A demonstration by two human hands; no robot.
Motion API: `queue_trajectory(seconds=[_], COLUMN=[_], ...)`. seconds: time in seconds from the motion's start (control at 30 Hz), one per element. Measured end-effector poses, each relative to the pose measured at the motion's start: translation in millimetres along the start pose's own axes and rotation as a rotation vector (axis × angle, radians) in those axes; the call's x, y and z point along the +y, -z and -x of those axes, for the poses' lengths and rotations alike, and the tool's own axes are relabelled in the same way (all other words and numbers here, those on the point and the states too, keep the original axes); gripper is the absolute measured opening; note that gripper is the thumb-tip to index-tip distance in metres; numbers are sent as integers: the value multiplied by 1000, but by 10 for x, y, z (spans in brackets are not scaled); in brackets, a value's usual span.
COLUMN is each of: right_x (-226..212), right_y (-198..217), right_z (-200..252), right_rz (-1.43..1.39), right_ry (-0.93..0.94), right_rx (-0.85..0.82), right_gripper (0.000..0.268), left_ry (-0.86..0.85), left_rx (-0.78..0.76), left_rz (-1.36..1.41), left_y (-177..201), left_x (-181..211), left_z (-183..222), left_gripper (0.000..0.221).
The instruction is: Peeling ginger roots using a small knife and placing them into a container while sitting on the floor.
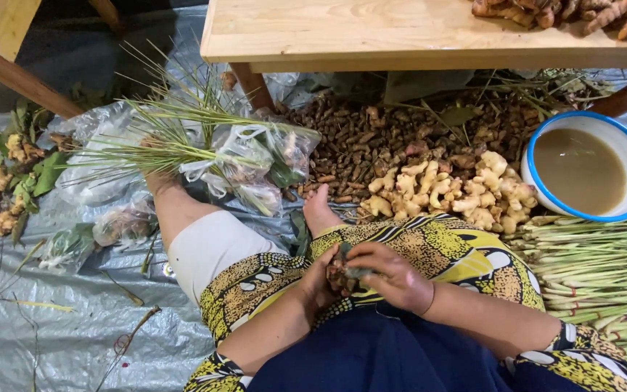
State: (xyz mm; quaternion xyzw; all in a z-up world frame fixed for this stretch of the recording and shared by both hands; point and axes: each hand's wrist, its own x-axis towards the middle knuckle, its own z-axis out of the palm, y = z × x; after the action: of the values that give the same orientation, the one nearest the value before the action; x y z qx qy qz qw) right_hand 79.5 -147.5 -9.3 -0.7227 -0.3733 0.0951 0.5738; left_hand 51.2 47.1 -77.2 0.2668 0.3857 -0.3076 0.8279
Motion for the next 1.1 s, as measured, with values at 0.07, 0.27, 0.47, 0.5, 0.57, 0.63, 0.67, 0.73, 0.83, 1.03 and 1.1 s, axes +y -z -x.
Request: queue_trajectory(seconds=[0.07,0.27,0.47,0.5,0.57,0.63,0.67,0.73,0.83,1.03,1.1], right_x=[-111,55,243,316,399,372,303,134,-239,129,272], right_y=[-67,-67,-145,-191,-190,-140,-99,-19,31,-209,-212], right_z=[-79,-94,-42,-4,144,127,57,-31,-192,-112,-83], right_rz=[15,83,-64,-170,-239,-299,-306,-308,-49,119,73], right_ry=[76,230,131,28,-272,-565,-565,-564,-113,145,116], right_rx=[-158,-400,-266,-202,-115,-32,1,34,-1,-437,-404], right_gripper=[35,47,45,46,42,39,36,35,30,39,41], left_ry=[-11,-5,35,10,-1,-20,-40,-59,-15,-93,-118], left_rx=[-32,-110,-176,-130,-125,-126,-136,-149,-89,-532,-15], left_rz=[-9,-63,102,113,125,140,124,109,108,-337,-185], left_y=[-115,-362,-139,-235,-197,-160,-136,-83,75,175,-61], left_x=[12,105,60,70,79,128,155,176,129,169,33], left_z=[123,495,241,386,380,370,361,268,-63,-21,218], left_gripper=[49,39,44,46,43,41,43,45,46,48,79])
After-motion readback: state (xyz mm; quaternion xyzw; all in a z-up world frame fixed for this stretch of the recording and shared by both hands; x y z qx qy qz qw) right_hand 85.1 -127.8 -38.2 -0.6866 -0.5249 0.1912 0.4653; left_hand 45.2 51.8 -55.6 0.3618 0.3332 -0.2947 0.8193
